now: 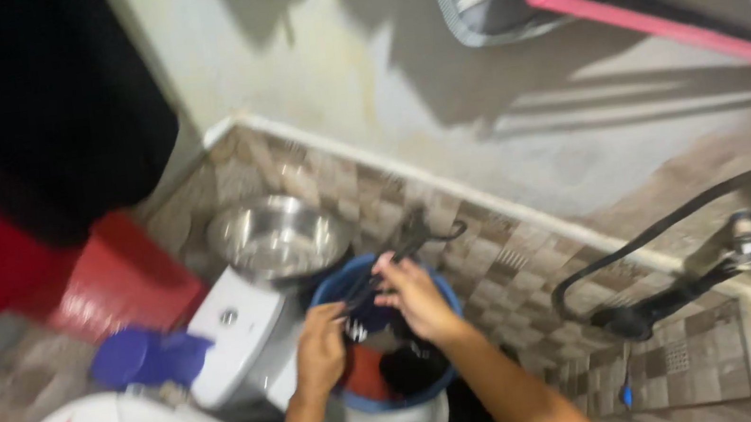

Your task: Hanging various pieces of wet laundry onto hangers and a clothesline in a bathroom area.

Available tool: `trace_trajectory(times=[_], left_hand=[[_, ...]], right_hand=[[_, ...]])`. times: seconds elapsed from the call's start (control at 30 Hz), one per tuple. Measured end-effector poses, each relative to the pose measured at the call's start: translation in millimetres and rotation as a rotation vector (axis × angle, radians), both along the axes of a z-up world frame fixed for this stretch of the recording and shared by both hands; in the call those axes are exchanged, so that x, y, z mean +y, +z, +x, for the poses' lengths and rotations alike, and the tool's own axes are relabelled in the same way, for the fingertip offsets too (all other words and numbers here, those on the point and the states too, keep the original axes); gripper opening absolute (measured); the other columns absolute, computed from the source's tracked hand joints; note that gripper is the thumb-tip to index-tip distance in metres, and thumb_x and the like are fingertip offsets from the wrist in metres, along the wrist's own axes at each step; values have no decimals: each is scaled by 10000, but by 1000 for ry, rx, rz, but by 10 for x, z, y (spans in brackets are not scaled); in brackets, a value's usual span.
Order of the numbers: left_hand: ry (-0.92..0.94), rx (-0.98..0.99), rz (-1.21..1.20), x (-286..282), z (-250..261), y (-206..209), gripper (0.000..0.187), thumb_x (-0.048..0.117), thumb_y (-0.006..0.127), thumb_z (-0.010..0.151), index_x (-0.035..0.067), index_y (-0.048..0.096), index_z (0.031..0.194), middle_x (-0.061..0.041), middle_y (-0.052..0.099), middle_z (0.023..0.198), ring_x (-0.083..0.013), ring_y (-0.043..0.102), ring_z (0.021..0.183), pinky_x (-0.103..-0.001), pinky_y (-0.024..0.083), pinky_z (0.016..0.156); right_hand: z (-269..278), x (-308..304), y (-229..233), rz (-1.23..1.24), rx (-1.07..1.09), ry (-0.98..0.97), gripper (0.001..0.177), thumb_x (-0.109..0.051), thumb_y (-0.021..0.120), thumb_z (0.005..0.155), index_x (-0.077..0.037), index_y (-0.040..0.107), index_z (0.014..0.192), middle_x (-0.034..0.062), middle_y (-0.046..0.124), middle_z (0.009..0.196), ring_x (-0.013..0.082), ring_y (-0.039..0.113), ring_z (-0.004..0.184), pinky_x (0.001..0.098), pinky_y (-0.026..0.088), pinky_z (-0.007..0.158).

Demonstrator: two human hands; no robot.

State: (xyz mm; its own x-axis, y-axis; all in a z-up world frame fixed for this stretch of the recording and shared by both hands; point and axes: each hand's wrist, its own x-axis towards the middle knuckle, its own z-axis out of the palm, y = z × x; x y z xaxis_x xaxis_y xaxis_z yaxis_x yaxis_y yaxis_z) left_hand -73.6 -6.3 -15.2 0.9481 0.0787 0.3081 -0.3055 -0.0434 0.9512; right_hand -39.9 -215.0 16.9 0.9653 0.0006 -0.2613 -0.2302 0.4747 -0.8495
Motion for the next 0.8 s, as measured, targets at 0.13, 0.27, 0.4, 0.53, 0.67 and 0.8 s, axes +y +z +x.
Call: trace_trajectory(times=[0.13,0.27,0.4,0.53,0.67,0.8], left_hand=[[-120,-240,436,-53,-446,34,195,46,607,930,11,682,1107,-180,698,1082,-346,699,1009,-375,559,887],[-166,-25,587,3,-613,-265,185,81,613,934,28,682,1097,-184,684,1105,-402,657,1035,-430,535,853],[-171,178,633,238,-587,-1095,146,124,608,960,76,709,1054,-157,702,1077,-387,669,1021,-440,544,866],[-203,395,757,273,-528,-1724,140,138,617,911,89,695,1017,-171,689,1068,-396,659,1008,-464,530,868],[-264,501,839,9,-385,-1973,130,150,616,904,91,697,987,-178,687,1074,-399,650,1025,-468,523,886],[-291,485,807,-378,-185,-2351,140,152,642,874,96,716,979,-191,676,1097,-404,656,1030,-462,531,893]], right_hand=[[57,-208,-721,121,39,-73,244,-110,634,980,-54,545,1200,96,685,969,214,691,806,358,574,680],[-175,-518,-698,-23,195,-127,317,-62,532,911,-117,536,1223,67,688,896,200,651,632,353,546,554],[-430,-933,-905,-263,112,-60,314,-63,548,933,-113,593,1239,27,651,838,104,516,581,260,403,482],[-636,-1167,-1216,-544,30,-146,135,-87,619,981,-25,673,1089,24,609,765,94,498,600,251,364,511],[-834,-1319,-1294,-411,6,-218,167,-176,618,1030,-41,675,1111,-7,578,739,67,503,599,230,380,518],[-922,-1412,-1215,-452,170,-223,224,-207,614,1010,-54,684,1158,-14,583,724,69,441,553,231,323,483]])
